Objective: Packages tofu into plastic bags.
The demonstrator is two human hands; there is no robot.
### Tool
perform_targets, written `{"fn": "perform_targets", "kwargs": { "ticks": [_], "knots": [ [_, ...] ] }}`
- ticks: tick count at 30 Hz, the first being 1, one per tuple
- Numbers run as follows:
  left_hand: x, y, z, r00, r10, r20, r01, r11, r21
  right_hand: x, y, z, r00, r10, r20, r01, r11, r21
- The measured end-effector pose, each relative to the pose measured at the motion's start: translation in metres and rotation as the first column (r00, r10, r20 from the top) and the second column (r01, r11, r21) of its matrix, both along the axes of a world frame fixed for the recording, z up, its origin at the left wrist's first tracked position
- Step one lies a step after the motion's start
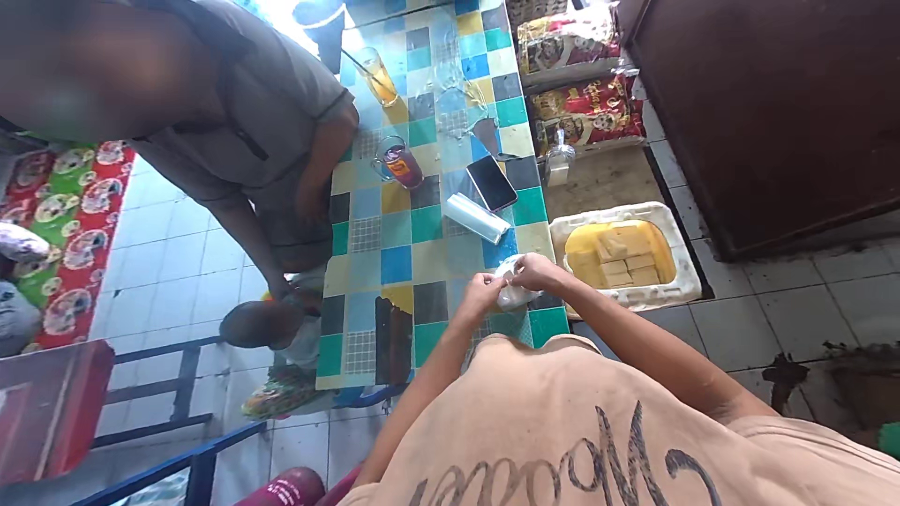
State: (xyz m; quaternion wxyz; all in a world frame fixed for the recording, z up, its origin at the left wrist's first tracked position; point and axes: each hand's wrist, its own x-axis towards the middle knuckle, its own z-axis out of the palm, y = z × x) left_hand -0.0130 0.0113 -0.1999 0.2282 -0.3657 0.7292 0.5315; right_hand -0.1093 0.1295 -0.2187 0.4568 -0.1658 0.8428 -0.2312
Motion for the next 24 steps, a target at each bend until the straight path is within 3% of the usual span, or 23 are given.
{"fn": "perform_targets", "kwargs": {
  "ticks": [4,7,8,11,13,16,18,21,24],
  "knots": [
    [-0.005,0.000,-0.004,0.998,0.067,0.012,-0.068,0.995,0.077,0.015,0.015,0.013,0.969,-0.060,-0.241,0.037,0.994,-0.101],
    [-0.005,0.001,-0.002,0.977,0.208,-0.042,-0.196,0.960,0.198,0.025,0.032,0.019,0.857,-0.294,-0.423,0.149,0.927,-0.344],
    [-0.005,0.003,-0.002,0.961,0.266,-0.074,-0.242,0.940,0.240,0.022,0.037,0.014,0.841,-0.336,-0.423,0.192,0.918,-0.348],
    [-0.005,0.008,0.001,0.914,0.388,-0.121,-0.331,0.883,0.333,0.006,0.044,-0.014,0.937,-0.330,-0.113,0.313,0.938,-0.146],
    [-0.005,0.009,0.009,0.902,0.400,-0.164,-0.329,0.882,0.338,0.000,0.045,-0.021,0.931,-0.344,0.122,0.358,0.925,-0.126],
    [-0.007,0.005,0.033,0.887,0.331,-0.322,-0.260,0.934,0.244,-0.005,0.046,0.014,0.856,-0.459,0.236,0.509,0.827,-0.240],
    [-0.006,-0.001,0.047,0.906,0.168,-0.388,-0.151,0.986,0.074,-0.004,0.045,0.040,0.857,-0.490,0.160,0.515,0.801,-0.305],
    [-0.005,-0.006,0.069,0.935,-0.048,-0.353,-0.015,0.985,-0.173,-0.005,0.052,0.076,0.911,-0.375,-0.170,0.307,0.894,-0.326],
    [-0.007,-0.010,0.102,0.930,-0.103,-0.352,0.013,0.968,-0.250,-0.010,0.060,0.118,0.928,-0.210,-0.309,0.148,0.966,-0.212]
  ]
}}
